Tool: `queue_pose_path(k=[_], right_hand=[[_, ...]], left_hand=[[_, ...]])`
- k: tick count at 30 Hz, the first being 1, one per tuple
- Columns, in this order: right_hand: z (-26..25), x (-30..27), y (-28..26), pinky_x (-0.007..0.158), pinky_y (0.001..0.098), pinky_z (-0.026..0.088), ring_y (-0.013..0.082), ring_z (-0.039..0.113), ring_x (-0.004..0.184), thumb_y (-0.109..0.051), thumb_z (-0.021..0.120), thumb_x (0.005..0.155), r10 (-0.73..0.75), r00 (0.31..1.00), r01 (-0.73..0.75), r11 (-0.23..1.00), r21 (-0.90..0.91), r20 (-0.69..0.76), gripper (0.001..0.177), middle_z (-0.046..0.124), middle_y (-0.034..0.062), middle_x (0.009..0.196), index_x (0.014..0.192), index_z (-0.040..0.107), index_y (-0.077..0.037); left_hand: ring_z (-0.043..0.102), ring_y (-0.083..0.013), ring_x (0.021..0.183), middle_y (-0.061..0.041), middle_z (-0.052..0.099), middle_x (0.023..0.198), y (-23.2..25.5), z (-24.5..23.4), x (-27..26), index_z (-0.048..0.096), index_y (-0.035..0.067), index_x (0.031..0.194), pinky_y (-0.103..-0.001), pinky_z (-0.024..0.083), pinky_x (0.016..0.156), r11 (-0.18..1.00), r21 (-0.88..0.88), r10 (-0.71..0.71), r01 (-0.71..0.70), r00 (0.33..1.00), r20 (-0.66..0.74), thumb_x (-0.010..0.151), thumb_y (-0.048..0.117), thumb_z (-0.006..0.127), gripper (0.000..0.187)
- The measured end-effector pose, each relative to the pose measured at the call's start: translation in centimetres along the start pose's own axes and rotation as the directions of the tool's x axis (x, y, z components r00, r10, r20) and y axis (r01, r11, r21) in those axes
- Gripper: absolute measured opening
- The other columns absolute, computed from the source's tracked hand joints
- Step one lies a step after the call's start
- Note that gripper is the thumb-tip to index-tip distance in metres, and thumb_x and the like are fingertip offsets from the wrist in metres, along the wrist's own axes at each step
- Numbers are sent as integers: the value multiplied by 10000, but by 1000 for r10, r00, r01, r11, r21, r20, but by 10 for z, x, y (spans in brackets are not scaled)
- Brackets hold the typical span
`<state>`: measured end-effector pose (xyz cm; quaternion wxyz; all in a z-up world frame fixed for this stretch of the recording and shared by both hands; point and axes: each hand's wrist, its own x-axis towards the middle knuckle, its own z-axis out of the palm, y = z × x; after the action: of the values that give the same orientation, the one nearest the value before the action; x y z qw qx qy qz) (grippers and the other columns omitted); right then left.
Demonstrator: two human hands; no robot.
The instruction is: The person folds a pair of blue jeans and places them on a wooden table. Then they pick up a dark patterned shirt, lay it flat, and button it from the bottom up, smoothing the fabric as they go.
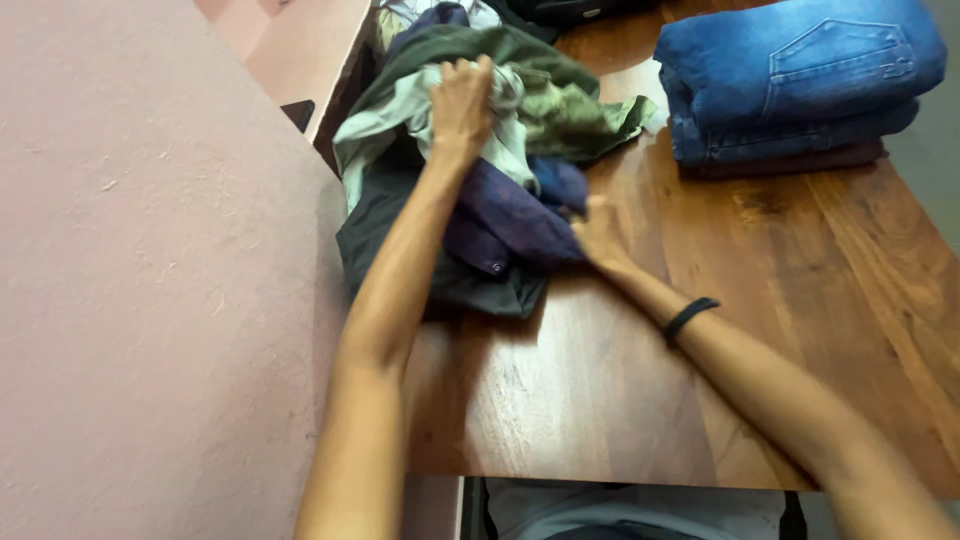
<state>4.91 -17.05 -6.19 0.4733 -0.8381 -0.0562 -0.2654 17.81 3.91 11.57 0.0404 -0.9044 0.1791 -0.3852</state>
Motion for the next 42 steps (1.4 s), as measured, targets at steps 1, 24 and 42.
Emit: queue_pose_path(k=[1, 24, 42], right_hand=[[-5, 3, 8, 612, 478, 485, 316, 661, 646, -172, 735, 916, -10, 1000, 11, 1000, 12, -20, 204, 685, 261, 756, 899, 734, 32], [-222, -51, 23, 638, 334, 418, 118, 534, 762, -89, 576, 1077, 355, 906, -285, 914, 287, -230, 185, 600, 5, 889, 969, 644, 44], [-267, -76, 0, 919, 387, 448, 253, 557, 1051, -49, 638, 992, 160, 931, -182, 982, -39, -327, 96, 628, 95, 1118, 1079, 673, -27]], left_hand=[[634, -358, 996, -116, 669, 1010, -13, -7, 1, 586, 113, 1068, -514, 550, 741, 1000, -8, -7, 7, 996, -92, 765, 10, 761, 365], [693, -432, 907, -182, 719, 945, -122, -65, -40, 525, 57, 994, -552, 518, 753, 664, -466, -743, 584, 585, -325, 724, 153, 816, 408], [674, -456, 1015, -234, 711, 1097, -126, -64, -87, 373, 98, 1377, -553, 505, 847, 508, -348, -840, 788, 542, 1, 794, 385, 898, 836]])
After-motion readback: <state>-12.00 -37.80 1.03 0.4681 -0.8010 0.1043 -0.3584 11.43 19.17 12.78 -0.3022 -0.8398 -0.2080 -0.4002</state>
